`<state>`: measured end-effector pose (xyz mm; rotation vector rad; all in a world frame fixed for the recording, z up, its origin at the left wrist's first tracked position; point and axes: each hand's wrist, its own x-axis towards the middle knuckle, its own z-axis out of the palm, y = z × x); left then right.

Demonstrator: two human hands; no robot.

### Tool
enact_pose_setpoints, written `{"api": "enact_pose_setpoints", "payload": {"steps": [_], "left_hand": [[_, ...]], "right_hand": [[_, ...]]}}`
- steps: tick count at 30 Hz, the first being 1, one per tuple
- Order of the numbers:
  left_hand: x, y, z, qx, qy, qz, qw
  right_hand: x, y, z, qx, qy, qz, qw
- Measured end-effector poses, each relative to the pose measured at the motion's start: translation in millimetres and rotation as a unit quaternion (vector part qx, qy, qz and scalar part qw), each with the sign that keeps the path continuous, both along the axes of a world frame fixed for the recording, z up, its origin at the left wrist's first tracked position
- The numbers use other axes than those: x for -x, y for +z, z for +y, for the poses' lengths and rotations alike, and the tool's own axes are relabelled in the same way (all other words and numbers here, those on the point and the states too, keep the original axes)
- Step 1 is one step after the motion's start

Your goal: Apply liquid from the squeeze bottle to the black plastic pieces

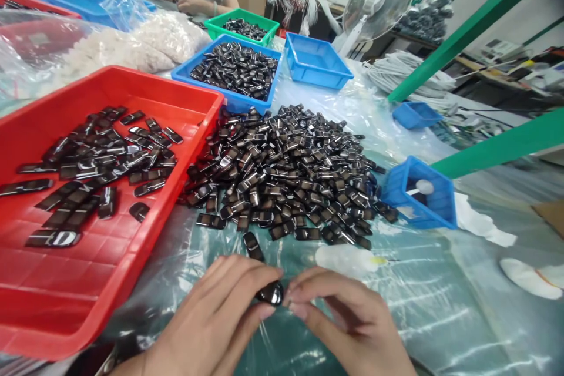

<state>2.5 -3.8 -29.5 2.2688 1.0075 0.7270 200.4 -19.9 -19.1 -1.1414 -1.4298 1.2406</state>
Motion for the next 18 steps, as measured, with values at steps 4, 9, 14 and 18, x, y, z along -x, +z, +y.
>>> {"api": "enact_pose_setpoints", "payload": {"steps": [4, 9, 14, 18], "left_hand": [[-1, -3.9, 1, -0.024, -0.010, -0.014, 1.000], [1, -1.3, 1, 0.004, -0.051, -0.020, 0.999], [1, 1.2, 6, -0.038, -0.075, -0.029, 0.996], [-2, 1.9, 5, -0.059, -0.090, -0.036, 0.994]], "right_hand": [[2, 8.6, -1, 0.231, 0.001, 0.145, 0.962], [2, 12.1, 2, 0.300, 0.058, 0.220, 0.926], [1, 10.7, 4, 0.330, 0.060, 0.230, 0.914], [5, 11.8, 7, 0.338, 0.069, 0.206, 0.916]]}}
